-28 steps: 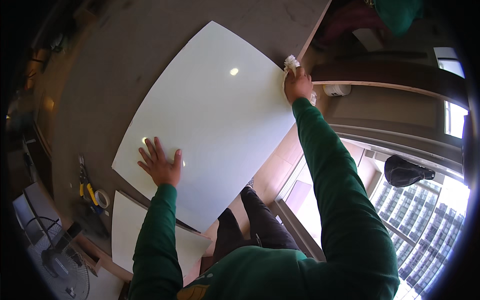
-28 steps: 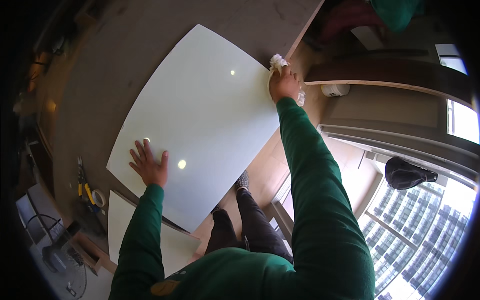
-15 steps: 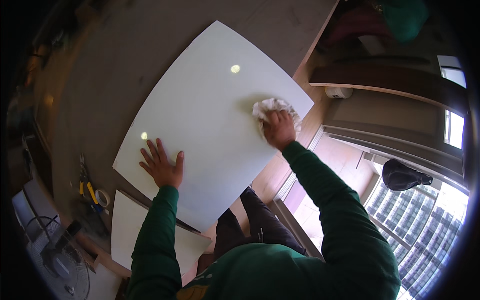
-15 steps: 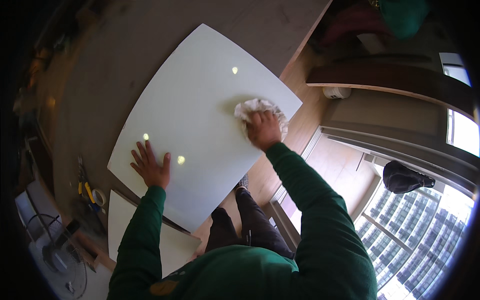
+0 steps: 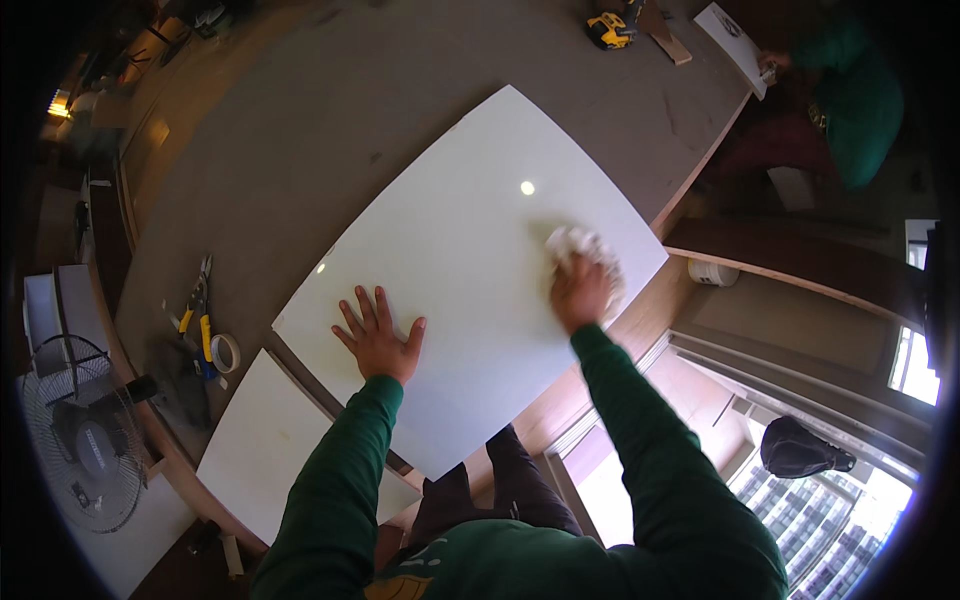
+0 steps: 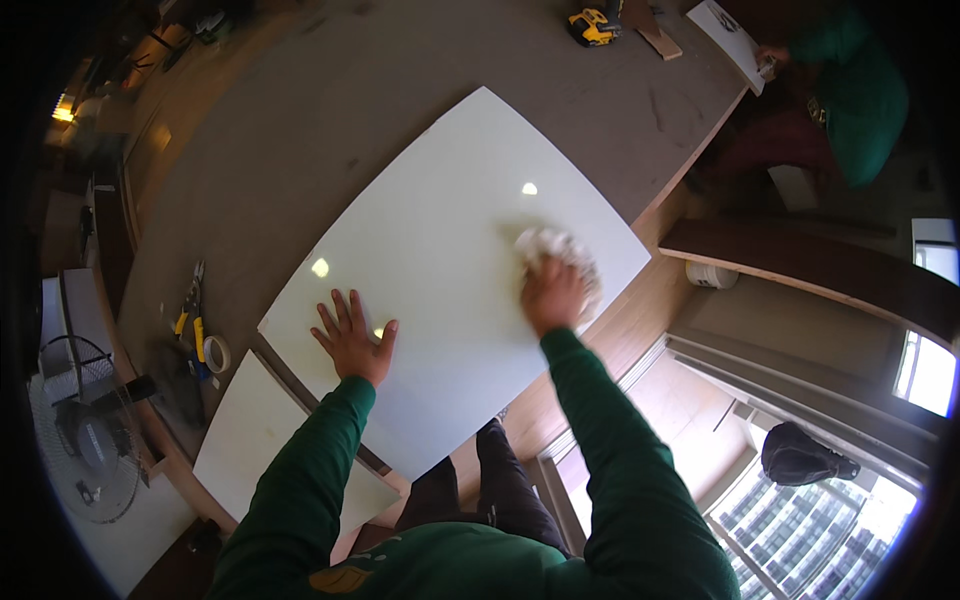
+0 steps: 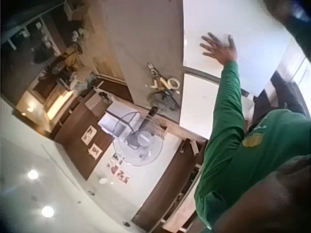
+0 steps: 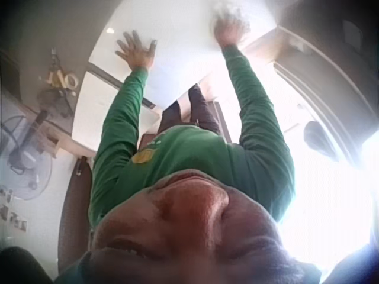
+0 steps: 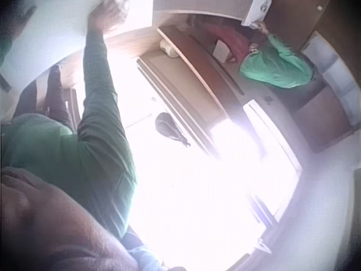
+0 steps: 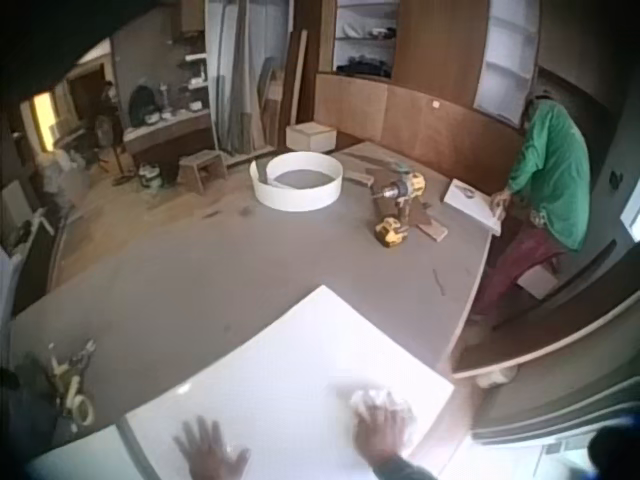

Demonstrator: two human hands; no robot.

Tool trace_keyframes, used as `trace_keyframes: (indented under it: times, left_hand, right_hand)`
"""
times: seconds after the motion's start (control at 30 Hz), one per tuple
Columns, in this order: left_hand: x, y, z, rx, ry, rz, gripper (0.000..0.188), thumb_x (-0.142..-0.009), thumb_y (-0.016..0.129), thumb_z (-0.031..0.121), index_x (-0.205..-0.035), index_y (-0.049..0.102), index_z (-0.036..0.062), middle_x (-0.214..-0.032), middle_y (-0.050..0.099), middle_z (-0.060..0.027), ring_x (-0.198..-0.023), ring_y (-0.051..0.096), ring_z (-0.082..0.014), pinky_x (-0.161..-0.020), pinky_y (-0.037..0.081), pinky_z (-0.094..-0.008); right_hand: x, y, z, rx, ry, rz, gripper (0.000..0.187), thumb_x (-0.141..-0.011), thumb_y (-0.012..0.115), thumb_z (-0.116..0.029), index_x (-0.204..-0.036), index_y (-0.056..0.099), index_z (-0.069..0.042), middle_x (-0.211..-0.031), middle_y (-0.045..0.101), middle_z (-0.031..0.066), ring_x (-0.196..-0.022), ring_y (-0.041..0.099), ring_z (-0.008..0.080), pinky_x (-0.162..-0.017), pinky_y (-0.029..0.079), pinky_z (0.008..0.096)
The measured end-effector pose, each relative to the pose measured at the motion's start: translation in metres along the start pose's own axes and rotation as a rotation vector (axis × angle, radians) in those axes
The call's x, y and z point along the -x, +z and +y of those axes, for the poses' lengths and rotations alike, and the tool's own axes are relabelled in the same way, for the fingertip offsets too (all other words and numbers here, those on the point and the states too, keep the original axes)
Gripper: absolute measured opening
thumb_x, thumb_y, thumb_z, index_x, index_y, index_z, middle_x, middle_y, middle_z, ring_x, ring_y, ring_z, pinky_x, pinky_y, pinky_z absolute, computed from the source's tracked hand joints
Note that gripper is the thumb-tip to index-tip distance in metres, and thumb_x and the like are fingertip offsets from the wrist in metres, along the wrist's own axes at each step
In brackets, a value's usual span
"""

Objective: The person picks up a laminate sheet from a balcony, brings it to a workbench, aligns it with a wooden panel, and wipes the surface with a cloth.

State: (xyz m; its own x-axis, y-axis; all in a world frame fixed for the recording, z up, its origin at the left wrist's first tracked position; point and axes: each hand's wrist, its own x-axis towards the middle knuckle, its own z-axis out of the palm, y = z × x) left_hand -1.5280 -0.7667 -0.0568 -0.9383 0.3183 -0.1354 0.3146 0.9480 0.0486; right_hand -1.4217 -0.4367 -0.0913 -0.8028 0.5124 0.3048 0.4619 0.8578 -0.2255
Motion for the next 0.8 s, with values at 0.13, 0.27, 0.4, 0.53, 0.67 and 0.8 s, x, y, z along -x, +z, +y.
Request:
trace_keyframes:
  times: [0.13,0.27,0.4,0.53,0.67,0.8]
  left_hand:
    - [0.007,-0.007,-0.018,-0.016,-0.036,0.000,0.096,-0.093,0.047,0.074,-0.165,0.027,0.0124,-0.173,0.015,-0.0168,-0.158,0.009,-0.0479,-0.121,0.004,-0.0723]
    - [0.004,-0.002,0.001,0.037,-0.033,-0.038,0.096,-0.093,0.045,0.075,-0.166,0.026,0.0155,-0.174,0.015,-0.0150,-0.158,0.007,-0.0464,-0.122,0.000,-0.0715]
    - [0.008,-0.008,-0.007,0.063,-0.040,-0.020,0.095,-0.093,0.046,0.074,-0.165,0.027,0.0155,-0.173,0.017,-0.0155,-0.158,0.008,-0.0462,-0.121,0.001,-0.0720]
    - [0.007,-0.007,-0.010,0.109,-0.026,0.042,0.094,-0.092,0.051,0.072,-0.164,0.031,0.0148,-0.172,0.020,-0.0169,-0.157,0.011,-0.0475,-0.121,0.003,-0.0733]
    - [0.015,-0.007,-0.023,0.116,-0.029,0.091,0.093,-0.092,0.051,0.073,-0.162,0.035,0.0141,-0.171,0.024,-0.0165,-0.157,0.013,-0.0483,-0.120,0.004,-0.0740]
    - [0.002,-0.028,-0.003,0.192,0.010,0.104,0.092,-0.092,0.051,0.074,-0.161,0.037,0.0161,-0.171,0.025,-0.0154,-0.157,0.013,-0.0480,-0.121,0.004,-0.0740]
  right_hand:
    - [0.075,-0.038,-0.075,-0.280,-0.337,-0.370,0.033,-0.080,0.075,-0.020,-0.109,0.064,-0.009,-0.109,0.068,0.0120,-0.103,0.060,0.0355,-0.088,0.047,0.0520]
    - [0.023,-0.026,0.018,-0.158,-0.498,-0.190,0.026,-0.091,0.068,-0.025,-0.115,0.066,-0.013,-0.111,0.068,0.0086,-0.109,0.060,0.0330,-0.087,0.048,0.0500]
    - [-0.097,-0.035,0.087,-0.045,0.234,-0.405,0.036,-0.098,0.062,-0.033,-0.124,0.063,-0.009,-0.117,0.069,0.0242,-0.099,0.068,0.0445,-0.090,0.054,0.0539]
    - [-0.216,-0.079,0.099,0.086,-0.055,-0.284,0.037,-0.097,0.063,-0.036,-0.122,0.062,-0.009,-0.110,0.070,0.0254,-0.099,0.068,0.0449,-0.088,0.054,0.0547]
    - [-0.301,-0.121,0.042,0.120,-0.332,0.048,0.045,-0.099,0.063,-0.041,-0.133,0.061,-0.010,-0.121,0.066,0.0250,-0.112,0.063,0.0462,-0.095,0.052,0.0537]
    - [-0.350,-0.168,-0.021,-0.316,-0.569,0.338,0.051,-0.100,0.066,-0.038,-0.137,0.058,-0.005,-0.125,0.066,0.0211,-0.113,0.064,0.0402,-0.096,0.052,0.0475]
